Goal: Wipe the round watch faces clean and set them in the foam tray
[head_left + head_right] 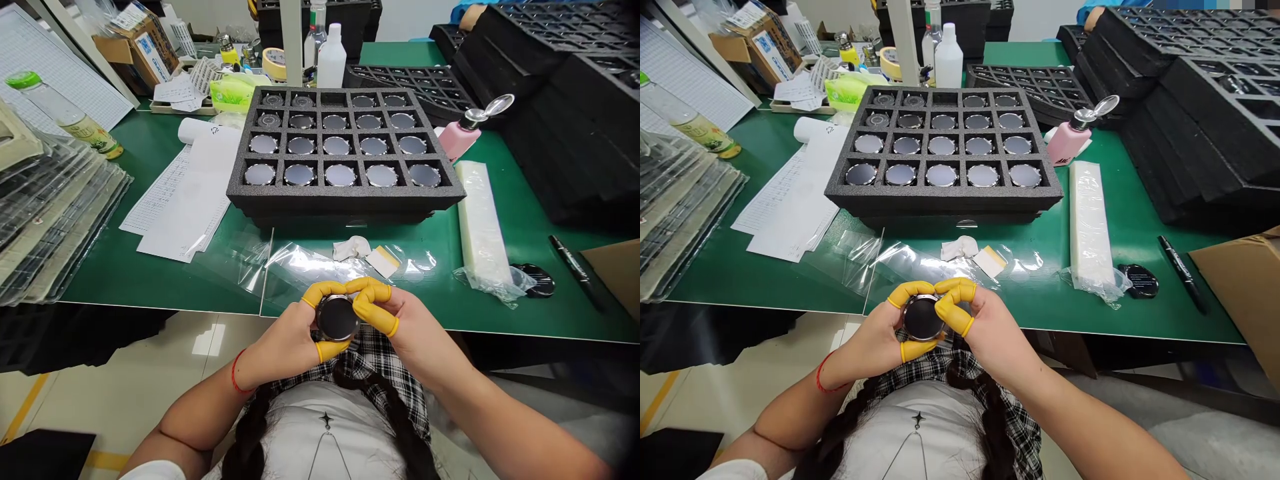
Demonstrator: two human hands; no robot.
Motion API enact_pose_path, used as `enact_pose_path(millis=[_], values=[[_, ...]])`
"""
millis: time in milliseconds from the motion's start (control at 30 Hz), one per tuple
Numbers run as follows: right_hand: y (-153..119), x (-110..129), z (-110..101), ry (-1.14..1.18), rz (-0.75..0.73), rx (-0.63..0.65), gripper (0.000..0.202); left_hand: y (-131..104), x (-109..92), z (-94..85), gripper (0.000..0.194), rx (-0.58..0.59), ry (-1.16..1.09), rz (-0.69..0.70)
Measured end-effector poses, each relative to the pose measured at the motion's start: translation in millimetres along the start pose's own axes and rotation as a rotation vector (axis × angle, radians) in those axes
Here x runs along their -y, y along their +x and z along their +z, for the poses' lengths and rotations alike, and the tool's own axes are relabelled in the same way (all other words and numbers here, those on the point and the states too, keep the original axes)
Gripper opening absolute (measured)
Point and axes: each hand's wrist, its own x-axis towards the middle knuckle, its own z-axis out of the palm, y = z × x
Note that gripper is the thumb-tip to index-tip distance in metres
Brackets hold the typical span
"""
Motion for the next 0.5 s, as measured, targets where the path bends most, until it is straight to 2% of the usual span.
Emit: enact_pose_path(millis=[500], values=[[0.0, -2.1, -1.3, -0.025, -0.022, 0.004, 0.021, -0.4, -0.7, -0.9, 0.051, -0.011, 0.043, 0.015]])
